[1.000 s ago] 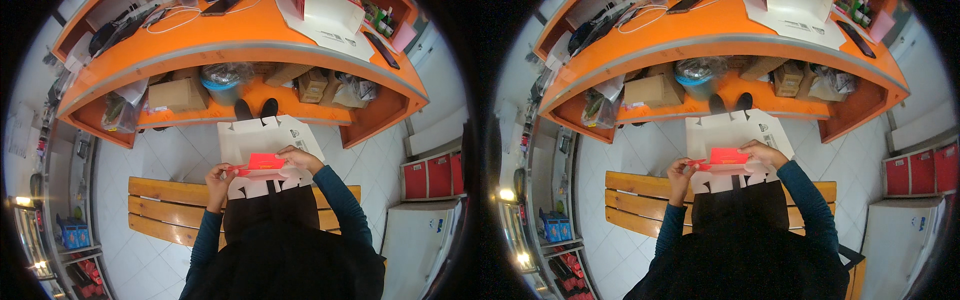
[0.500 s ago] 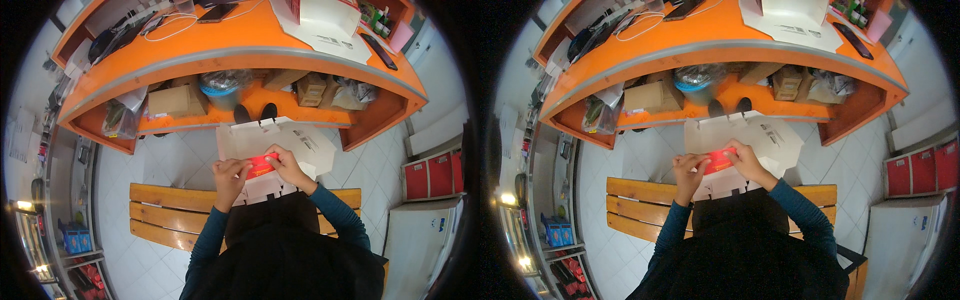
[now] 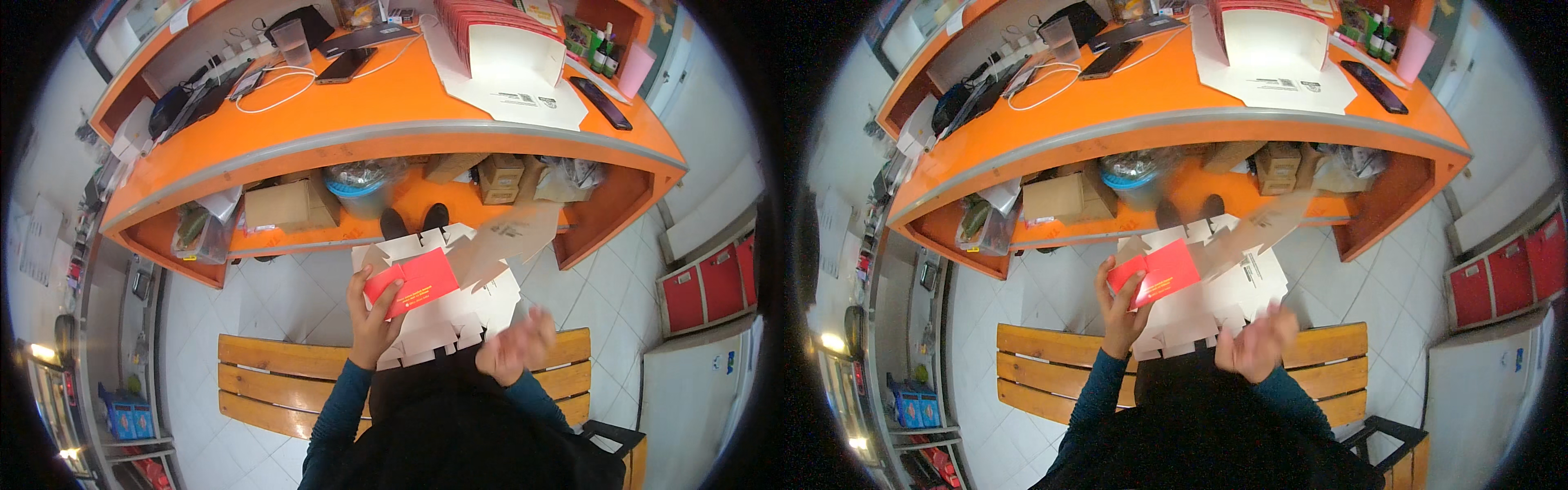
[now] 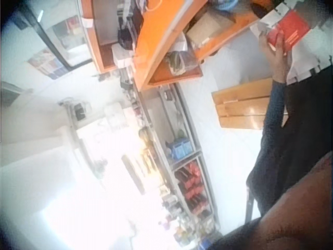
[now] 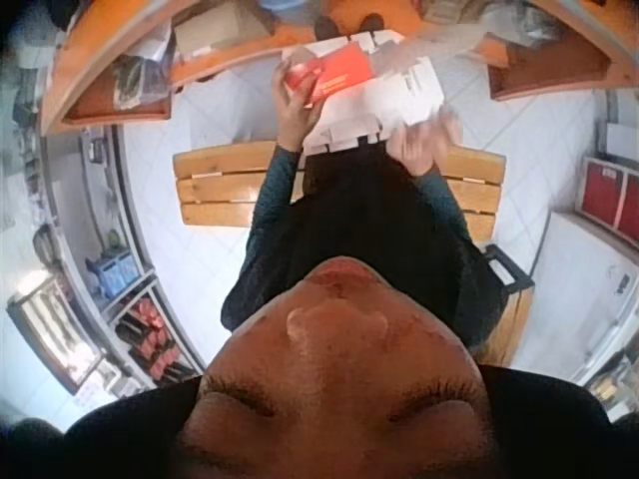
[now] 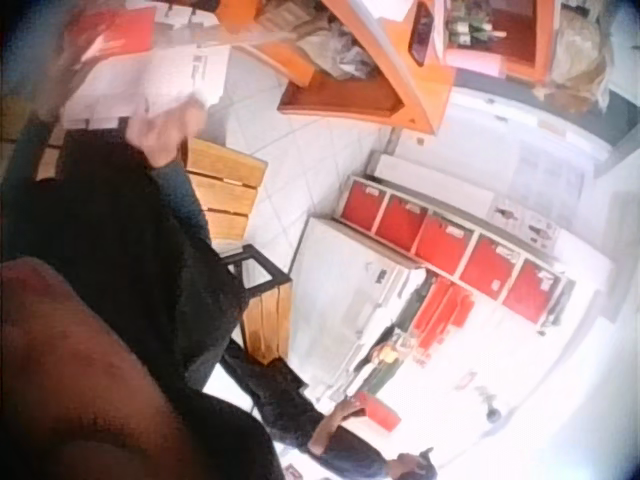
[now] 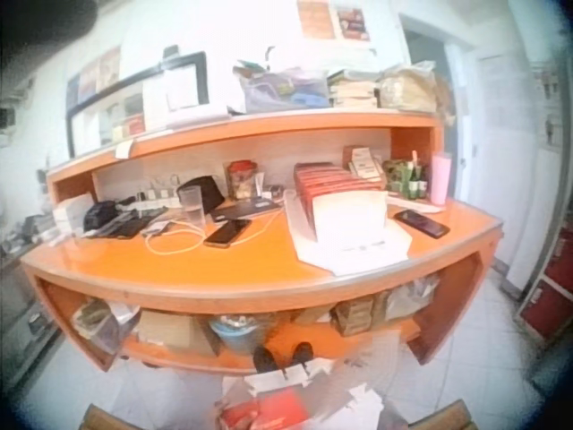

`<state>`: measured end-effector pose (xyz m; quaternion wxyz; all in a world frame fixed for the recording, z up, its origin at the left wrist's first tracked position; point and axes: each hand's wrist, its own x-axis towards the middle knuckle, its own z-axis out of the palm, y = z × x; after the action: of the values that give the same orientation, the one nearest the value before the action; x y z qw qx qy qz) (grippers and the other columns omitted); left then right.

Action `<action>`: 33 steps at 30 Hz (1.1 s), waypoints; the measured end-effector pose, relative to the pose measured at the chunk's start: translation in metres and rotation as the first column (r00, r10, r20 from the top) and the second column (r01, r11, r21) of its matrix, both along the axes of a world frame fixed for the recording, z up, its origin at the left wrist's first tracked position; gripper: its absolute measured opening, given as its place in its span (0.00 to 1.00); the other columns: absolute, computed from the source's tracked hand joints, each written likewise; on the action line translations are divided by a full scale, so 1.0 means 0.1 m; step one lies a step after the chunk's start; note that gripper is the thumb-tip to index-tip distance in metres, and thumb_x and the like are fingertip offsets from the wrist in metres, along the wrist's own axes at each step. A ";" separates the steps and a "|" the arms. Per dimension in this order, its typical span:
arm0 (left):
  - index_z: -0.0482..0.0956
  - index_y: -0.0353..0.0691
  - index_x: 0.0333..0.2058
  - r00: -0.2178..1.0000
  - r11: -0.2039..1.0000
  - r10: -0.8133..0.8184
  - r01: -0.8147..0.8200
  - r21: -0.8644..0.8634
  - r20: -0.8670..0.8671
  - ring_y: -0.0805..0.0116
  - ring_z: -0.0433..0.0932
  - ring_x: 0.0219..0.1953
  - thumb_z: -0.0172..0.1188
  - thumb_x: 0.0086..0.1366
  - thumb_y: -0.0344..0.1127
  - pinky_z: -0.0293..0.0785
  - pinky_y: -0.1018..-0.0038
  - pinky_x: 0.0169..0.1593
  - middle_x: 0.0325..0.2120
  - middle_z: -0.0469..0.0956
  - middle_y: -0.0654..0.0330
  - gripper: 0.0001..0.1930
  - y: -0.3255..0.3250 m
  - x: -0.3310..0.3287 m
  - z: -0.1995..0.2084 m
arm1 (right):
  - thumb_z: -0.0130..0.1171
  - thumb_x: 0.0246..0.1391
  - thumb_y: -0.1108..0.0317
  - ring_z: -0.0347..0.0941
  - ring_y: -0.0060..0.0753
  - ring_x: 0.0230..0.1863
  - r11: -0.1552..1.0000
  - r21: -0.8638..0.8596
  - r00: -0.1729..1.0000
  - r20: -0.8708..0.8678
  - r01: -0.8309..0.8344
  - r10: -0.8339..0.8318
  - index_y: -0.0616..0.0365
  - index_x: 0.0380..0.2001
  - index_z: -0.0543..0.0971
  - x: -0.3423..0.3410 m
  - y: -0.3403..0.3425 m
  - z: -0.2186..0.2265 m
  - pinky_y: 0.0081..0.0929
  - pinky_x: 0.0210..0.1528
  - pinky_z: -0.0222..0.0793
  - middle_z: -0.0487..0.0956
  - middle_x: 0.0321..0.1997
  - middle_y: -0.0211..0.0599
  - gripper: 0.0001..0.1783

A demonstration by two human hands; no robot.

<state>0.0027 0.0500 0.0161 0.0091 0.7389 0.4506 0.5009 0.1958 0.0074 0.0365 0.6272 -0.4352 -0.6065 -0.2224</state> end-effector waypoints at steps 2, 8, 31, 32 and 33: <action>0.75 0.48 0.42 1.000 1.000 -0.002 0.003 -0.015 0.019 0.47 0.58 0.53 0.66 0.36 0.27 0.58 0.58 0.53 0.52 0.58 0.49 0.27 -0.06 0.05 0.04 | 0.45 0.53 0.64 0.57 0.45 0.51 0.949 -0.282 0.968 -0.238 -0.143 0.075 0.56 0.53 0.61 0.05 0.13 -0.02 0.38 0.52 0.54 0.60 0.51 0.45 0.23; 0.76 0.48 0.39 0.991 0.998 -0.057 0.060 0.018 -0.121 0.44 0.52 0.57 0.64 0.39 0.23 0.54 0.54 0.57 0.52 0.56 0.51 0.23 -0.13 0.18 0.11 | 0.58 0.45 0.64 0.57 0.47 0.55 0.602 -0.641 0.826 -0.090 -0.476 0.557 0.54 0.49 0.70 0.23 0.41 0.18 0.35 0.48 0.60 0.56 0.55 0.49 0.25; 0.79 0.54 0.37 0.970 0.983 -0.184 0.181 -0.033 -0.157 0.46 0.51 0.57 0.59 0.46 0.26 0.51 0.45 0.53 0.49 0.62 0.60 0.17 -0.29 0.20 0.25 | 0.63 0.41 0.73 0.68 0.28 0.34 0.651 -0.549 0.841 -0.454 -0.524 0.294 0.63 0.31 0.78 -0.03 0.18 -0.01 0.25 0.42 0.61 0.77 0.28 0.36 0.11; 0.79 0.53 0.37 0.962 0.979 -0.205 0.203 -0.031 -0.183 0.46 0.51 0.57 0.59 0.47 0.27 0.51 0.45 0.53 0.49 0.62 0.60 0.17 -0.29 0.19 0.26 | 0.63 0.41 0.72 0.68 0.29 0.35 0.645 -0.563 0.852 -0.412 -0.516 0.322 0.63 0.32 0.78 -0.06 0.14 -0.03 0.26 0.43 0.61 0.77 0.28 0.36 0.11; 0.79 0.53 0.37 0.954 0.981 -0.192 0.195 -0.012 -0.232 0.46 0.51 0.58 0.59 0.46 0.27 0.50 0.45 0.54 0.50 0.62 0.60 0.18 -0.30 0.18 0.27 | 0.64 0.40 0.71 0.67 0.32 0.38 0.595 -0.570 0.816 -0.492 -0.566 0.304 0.60 0.33 0.79 -0.06 0.13 -0.11 0.28 0.44 0.61 0.77 0.32 0.36 0.13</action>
<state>0.0207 0.0197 0.0428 0.0013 0.8330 0.3712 0.4103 0.1898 0.0206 0.0255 0.5473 -0.5045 -0.6132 0.2644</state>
